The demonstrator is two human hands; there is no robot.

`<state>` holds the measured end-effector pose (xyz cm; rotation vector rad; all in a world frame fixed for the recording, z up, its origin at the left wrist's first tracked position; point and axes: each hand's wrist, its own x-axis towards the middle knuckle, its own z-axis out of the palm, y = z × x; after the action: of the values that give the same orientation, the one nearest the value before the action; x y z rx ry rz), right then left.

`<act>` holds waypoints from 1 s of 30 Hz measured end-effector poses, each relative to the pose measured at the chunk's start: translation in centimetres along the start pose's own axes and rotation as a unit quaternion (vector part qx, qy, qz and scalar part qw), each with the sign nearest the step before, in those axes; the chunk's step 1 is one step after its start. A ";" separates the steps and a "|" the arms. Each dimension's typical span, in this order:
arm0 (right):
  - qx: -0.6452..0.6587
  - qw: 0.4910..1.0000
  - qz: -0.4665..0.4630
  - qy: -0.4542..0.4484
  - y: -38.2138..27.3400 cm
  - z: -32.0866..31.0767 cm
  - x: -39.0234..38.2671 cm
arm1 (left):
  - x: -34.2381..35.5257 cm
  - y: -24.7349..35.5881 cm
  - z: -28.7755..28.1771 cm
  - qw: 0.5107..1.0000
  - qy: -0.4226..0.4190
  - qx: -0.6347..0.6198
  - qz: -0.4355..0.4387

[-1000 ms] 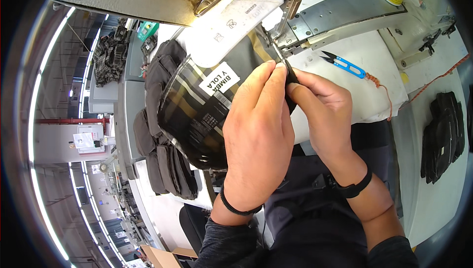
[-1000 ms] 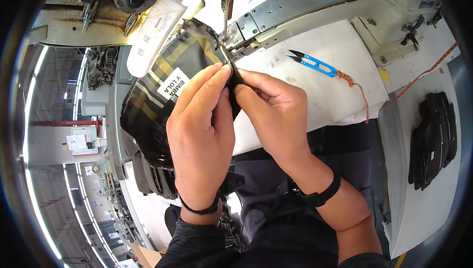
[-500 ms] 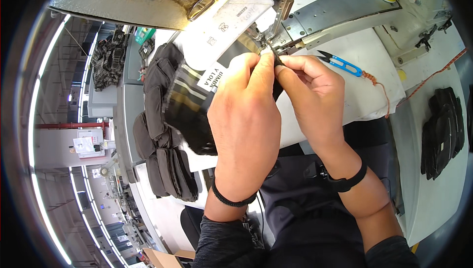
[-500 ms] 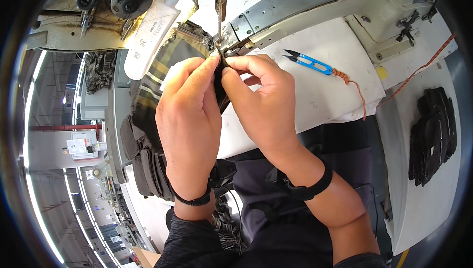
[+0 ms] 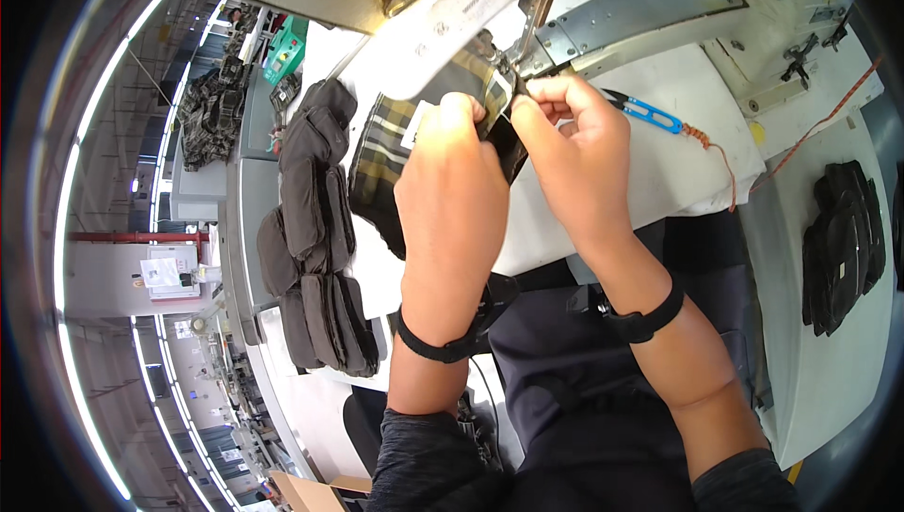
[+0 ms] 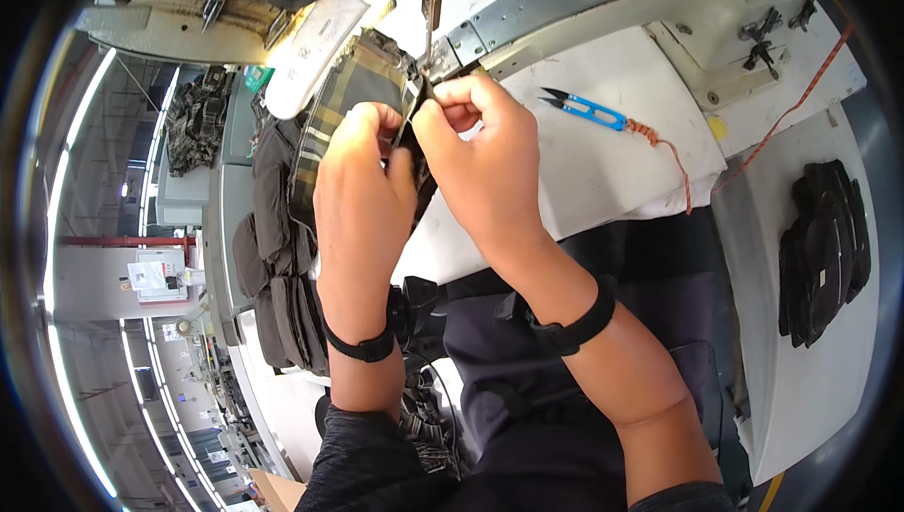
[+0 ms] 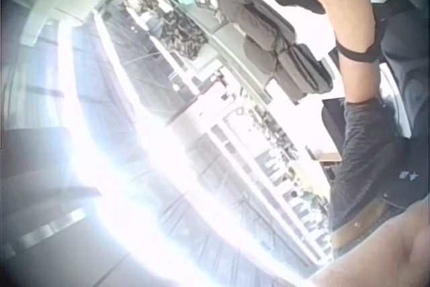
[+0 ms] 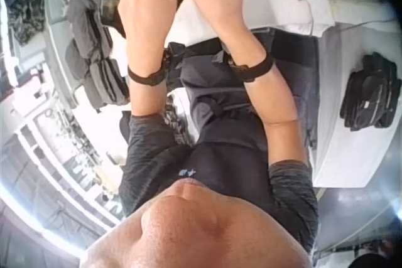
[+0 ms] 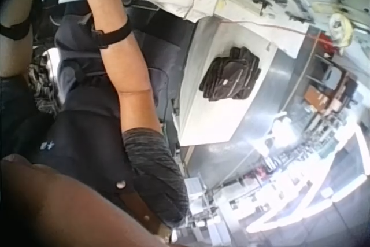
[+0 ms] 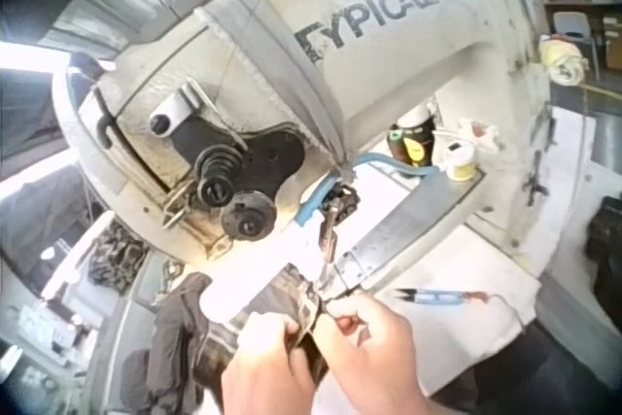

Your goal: The recorder is sewing various components of a leather bag using an industrial sewing machine.

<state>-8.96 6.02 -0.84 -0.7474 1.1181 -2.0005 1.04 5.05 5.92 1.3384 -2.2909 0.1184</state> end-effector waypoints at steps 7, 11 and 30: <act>-0.067 0.997 -0.027 0.026 1.1 1.5 -2.2 | 1.0 -3.0 0.9 0.986 0.142 0.043 0.074; -0.063 0.996 -0.056 -0.014 0.7 -0.8 -1.9 | 3.4 -5.7 0.4 0.944 0.177 0.082 0.264; 0.044 0.996 0.015 -0.077 1.3 -2.4 -1.2 | 3.9 -6.6 -1.7 0.944 -0.058 0.056 0.320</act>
<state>-9.67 7.60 -3.25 -0.8201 0.9410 -1.9179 5.60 -0.98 8.08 0.6054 -2.7734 0.3938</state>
